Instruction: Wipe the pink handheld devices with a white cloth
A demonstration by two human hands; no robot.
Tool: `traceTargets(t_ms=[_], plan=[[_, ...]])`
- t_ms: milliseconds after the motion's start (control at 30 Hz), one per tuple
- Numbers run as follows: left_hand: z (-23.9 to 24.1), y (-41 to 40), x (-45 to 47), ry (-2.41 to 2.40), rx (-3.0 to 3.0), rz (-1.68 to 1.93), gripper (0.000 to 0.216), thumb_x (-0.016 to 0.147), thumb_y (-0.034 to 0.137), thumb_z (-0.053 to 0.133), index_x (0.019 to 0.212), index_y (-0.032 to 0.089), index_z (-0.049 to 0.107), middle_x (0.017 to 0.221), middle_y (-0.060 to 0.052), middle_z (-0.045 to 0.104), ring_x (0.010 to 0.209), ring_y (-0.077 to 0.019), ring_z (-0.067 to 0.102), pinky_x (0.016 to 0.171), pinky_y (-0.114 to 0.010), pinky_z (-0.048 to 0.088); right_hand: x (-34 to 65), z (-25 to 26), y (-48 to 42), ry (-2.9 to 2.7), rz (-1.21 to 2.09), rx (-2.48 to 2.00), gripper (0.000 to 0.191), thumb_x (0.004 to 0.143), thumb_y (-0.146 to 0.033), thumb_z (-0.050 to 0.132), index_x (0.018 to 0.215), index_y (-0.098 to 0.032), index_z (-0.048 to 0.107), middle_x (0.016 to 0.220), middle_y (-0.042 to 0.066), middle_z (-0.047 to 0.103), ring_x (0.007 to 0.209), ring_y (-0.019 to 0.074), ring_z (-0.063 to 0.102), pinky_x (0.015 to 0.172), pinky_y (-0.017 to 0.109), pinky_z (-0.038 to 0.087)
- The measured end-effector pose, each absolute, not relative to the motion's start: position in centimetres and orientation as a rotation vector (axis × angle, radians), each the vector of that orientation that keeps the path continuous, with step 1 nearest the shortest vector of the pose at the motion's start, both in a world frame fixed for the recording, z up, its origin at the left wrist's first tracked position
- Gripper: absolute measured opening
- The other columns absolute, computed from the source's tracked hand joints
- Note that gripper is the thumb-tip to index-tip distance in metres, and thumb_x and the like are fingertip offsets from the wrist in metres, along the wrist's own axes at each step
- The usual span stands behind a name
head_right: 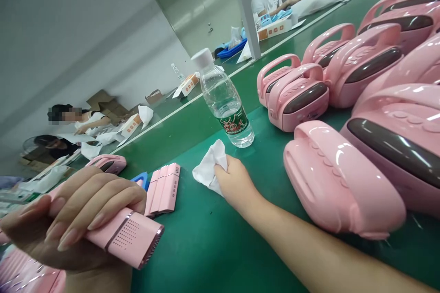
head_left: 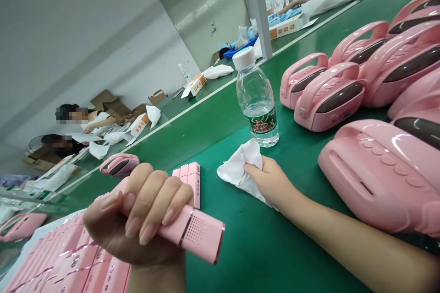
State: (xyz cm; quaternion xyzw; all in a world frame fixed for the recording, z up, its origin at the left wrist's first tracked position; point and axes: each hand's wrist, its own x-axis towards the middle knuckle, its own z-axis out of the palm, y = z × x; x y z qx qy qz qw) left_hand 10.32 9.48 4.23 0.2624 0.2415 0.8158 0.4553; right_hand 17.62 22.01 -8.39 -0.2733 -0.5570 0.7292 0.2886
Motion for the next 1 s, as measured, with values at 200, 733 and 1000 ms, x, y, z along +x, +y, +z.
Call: traceTargets(t_ms=[200, 733, 1000], plan=[[3.3, 9.8, 11.3, 0.940, 0.938, 1.961, 0.031, 0.062, 0.021, 0.055, 0.049, 0.019, 0.026, 0.033, 0.009, 0.024, 0.028, -0.0041, 0.027, 0.039, -0.020, 0.036, 17.8, -8.4, 21.9, -1.527, 1.914, -0.733, 0.013, 0.072, -0.028, 0.044, 0.068, -0.018, 0.050, 0.069, 0.000, 0.054, 0.073, 0.0208, 0.051, 0.069, 0.032, 0.037], [-3.4, 8.8, 11.7, 0.903, 0.636, 2.008, 0.015, 0.064, 0.020, 0.052, 0.053, 0.018, 0.042, 0.037, 0.010, 0.029, 0.033, -0.0050, 0.030, 0.042, -0.019, 0.036, 17.9, -8.4, 21.9, -1.569, 1.887, -0.702, 0.012, 0.071, -0.027, 0.044, 0.064, -0.018, 0.048, 0.065, -0.001, 0.052, 0.070, 0.0178, 0.049, 0.067, 0.029, 0.037], [0.4, 8.3, 13.6, 0.265, 0.405, 2.040, 0.022, 0.062, 0.015, 0.054, 0.052, 0.019, 0.034, 0.035, 0.014, 0.028, 0.030, -0.0007, 0.031, 0.043, -0.014, 0.036, 17.8, -8.3, 21.8, -1.618, 1.884, -0.697, 0.011, 0.071, -0.026, 0.045, 0.067, -0.017, 0.052, 0.070, 0.001, 0.058, 0.075, 0.0205, 0.053, 0.071, 0.032, 0.038]])
